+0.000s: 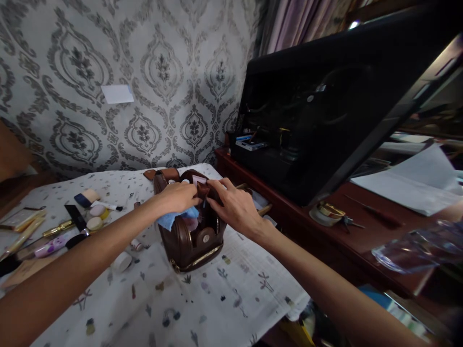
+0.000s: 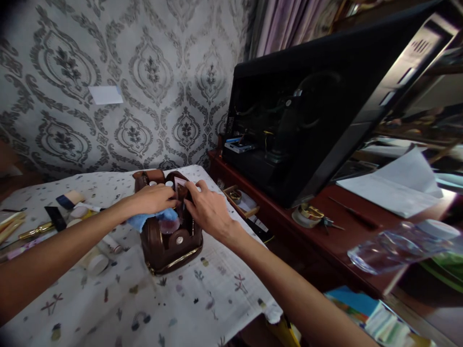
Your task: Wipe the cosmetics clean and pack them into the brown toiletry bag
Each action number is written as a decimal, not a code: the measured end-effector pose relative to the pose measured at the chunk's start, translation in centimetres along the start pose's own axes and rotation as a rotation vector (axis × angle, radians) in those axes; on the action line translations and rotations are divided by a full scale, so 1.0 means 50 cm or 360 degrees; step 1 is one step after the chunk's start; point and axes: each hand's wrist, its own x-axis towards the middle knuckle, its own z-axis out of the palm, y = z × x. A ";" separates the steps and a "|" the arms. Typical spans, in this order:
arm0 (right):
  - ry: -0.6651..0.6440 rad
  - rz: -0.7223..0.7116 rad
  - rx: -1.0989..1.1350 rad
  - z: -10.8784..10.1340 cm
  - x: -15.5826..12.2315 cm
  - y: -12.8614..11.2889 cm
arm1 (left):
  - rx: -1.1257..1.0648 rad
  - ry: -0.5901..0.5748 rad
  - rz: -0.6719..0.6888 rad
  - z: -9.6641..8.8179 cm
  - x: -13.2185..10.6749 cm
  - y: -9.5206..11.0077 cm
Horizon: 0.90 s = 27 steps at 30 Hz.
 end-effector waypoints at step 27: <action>-0.0432 -0.1008 0.1088 0.205 -0.180 -0.230 | -0.0493 0.0784 -0.0079 0.347 -0.469 -0.052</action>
